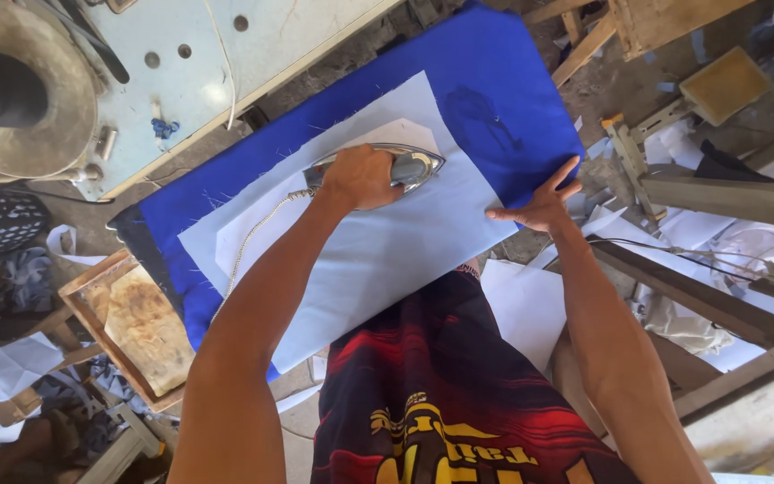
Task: The person irons a piece of white fabric placed on a blue ironing board using a silver electric iron. They move the iron back and forth across the fabric while holding it steady with their other hand.
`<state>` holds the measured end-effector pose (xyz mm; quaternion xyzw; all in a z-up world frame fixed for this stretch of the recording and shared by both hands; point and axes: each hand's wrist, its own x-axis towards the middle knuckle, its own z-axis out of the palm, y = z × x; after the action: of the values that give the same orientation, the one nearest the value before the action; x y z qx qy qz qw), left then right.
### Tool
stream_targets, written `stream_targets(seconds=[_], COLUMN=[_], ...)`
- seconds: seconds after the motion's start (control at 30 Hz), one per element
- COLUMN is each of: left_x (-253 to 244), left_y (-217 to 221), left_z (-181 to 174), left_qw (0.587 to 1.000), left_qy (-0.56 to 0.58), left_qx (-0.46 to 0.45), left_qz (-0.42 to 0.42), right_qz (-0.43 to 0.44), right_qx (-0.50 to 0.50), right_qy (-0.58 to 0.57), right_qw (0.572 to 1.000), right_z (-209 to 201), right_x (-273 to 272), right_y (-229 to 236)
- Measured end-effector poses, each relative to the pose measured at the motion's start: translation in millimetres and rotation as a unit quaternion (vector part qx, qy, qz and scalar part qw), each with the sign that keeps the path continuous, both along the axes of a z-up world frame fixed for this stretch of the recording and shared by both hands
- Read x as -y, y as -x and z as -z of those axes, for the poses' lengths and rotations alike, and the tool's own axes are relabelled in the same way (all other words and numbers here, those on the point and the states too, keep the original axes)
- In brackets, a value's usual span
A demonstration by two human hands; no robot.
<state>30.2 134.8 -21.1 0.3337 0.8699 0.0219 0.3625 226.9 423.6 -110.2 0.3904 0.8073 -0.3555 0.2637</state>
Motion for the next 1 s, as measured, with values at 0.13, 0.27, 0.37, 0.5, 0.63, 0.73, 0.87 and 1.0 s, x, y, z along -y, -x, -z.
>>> stream_targets(seconds=[0.13, 0.27, 0.37, 0.5, 0.63, 0.73, 0.87, 1.0], left_x=[-3, -14, -23, -37, -54, -59, -58, -46], left_y=[5, 13, 19, 28, 36, 38, 37, 32], left_z=[3, 5, 6, 8, 10, 9, 7, 9], left_qw=[1.000, 0.999, 0.998, 0.997, 0.995, 0.995, 0.995, 0.996], left_qy=[0.000, -0.001, -0.002, -0.010, -0.042, -0.057, -0.055, -0.062], left_qx=[0.000, -0.012, -0.016, -0.039, -0.045, -0.045, -0.060, -0.047], left_qz=[0.005, 0.046, 0.060, 0.073, 0.076, 0.068, 0.064, 0.044], right_qz=[0.006, 0.004, 0.017, 0.016, 0.013, 0.009, 0.007, 0.011], right_qx=[0.007, 0.014, 0.017, 0.024, 0.030, 0.028, 0.011, -0.004], right_qy=[0.004, 0.003, 0.008, -0.007, -0.009, -0.006, -0.003, -0.019], right_qw=[1.000, 1.000, 1.000, 1.000, 0.999, 1.000, 1.000, 1.000], right_z=[-3, -46, -41, -12, -21, -25, -25, 5], right_x=[3, 17, 14, 5, 6, 8, 11, 2], right_y=[1, 14, 14, 10, 8, 7, 7, -1])
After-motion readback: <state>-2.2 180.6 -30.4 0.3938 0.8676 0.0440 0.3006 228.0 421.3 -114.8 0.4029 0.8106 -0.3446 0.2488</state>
